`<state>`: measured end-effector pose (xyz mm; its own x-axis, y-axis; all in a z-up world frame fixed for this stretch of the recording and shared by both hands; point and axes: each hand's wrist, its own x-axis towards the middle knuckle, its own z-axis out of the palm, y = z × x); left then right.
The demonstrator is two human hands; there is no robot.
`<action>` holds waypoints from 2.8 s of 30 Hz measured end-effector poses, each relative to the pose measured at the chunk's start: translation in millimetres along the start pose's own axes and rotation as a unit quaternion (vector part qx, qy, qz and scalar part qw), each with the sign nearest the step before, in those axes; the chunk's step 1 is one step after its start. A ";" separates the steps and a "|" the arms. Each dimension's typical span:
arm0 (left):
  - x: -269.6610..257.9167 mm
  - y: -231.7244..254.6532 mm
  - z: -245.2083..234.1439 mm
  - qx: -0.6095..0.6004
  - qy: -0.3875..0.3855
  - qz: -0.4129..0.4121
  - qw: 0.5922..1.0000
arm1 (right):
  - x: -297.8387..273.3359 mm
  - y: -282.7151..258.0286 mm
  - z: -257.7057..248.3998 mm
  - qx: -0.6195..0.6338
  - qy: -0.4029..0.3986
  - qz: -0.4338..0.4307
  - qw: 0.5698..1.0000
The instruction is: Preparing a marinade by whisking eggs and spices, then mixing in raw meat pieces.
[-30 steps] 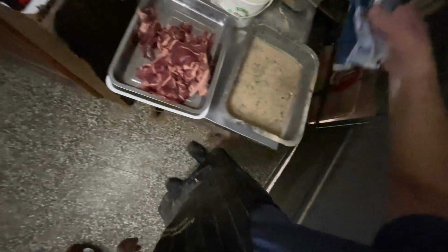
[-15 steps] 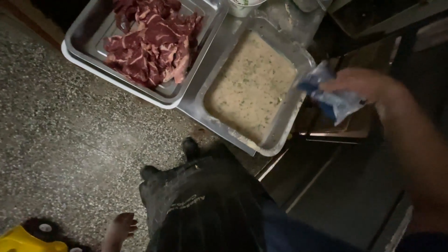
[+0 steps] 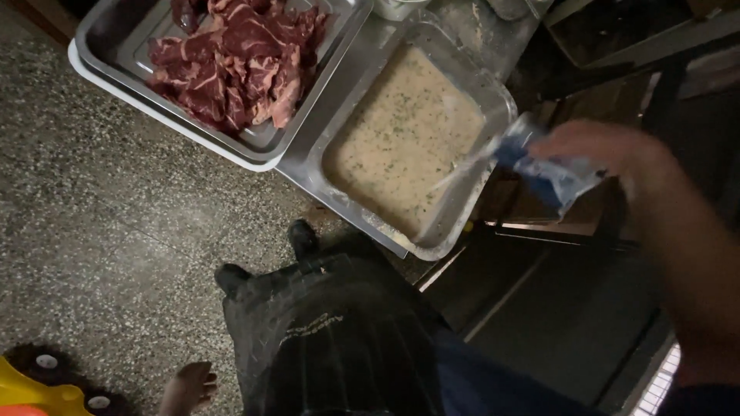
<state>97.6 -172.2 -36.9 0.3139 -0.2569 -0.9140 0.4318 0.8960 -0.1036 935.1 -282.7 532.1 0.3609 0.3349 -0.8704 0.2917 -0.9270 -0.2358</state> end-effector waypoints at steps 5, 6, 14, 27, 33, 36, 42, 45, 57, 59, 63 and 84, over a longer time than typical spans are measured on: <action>-14.1 17.7 10.0 0.161 0.219 0.080 0.959 | -26.9 -50.0 36.5 -0.007 0.027 0.155 0.987; -11.9 22.3 6.5 0.163 0.218 0.079 0.959 | -23.0 -39.5 29.5 -0.005 0.027 0.158 0.987; -21.0 38.3 4.2 0.185 0.204 0.105 0.955 | -24.7 -45.5 41.2 0.000 0.106 0.090 0.990; -16.1 20.1 -23.3 0.032 0.242 0.013 0.970 | 13.7 -136.9 57.5 -0.189 0.010 0.087 0.978; -15.5 6.9 -10.9 0.062 0.225 -0.089 0.968 | 37.4 -157.4 64.7 -0.189 -0.088 0.072 0.975; -31.6 -0.1 -2.3 0.128 0.267 0.031 0.955 | 26.5 -170.6 68.6 -0.184 -0.043 0.053 0.980; -27.1 13.3 5.6 0.155 0.255 0.043 0.953 | 14.6 -161.7 74.5 -0.269 -0.057 0.122 0.954; -21.1 32.1 1.1 0.148 0.232 -0.005 0.961 | 22.2 -150.3 74.2 -0.289 -0.041 0.116 0.949; 3.0 62.2 -14.4 0.093 0.174 0.055 0.979 | 31.9 -132.2 57.9 -0.347 0.004 0.119 0.930; 3.3 58.7 -13.9 0.270 0.119 0.057 0.954 | 67.7 -110.6 37.9 -0.411 0.036 0.184 0.892; -9.7 53.2 5.1 0.168 0.244 0.049 0.954 | 66.9 -138.9 48.1 -0.446 -0.031 0.169 0.878; -27.6 24.9 -10.1 0.042 0.209 0.055 0.975 | 153.8 -124.3 21.8 -0.536 0.053 0.085 0.838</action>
<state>91.1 -139.1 -18.3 -0.0024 0.0247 -0.9997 0.4876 0.8728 0.0204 935.0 -119.7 418.1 0.5381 0.2780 -0.7957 0.8358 -0.2981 0.4611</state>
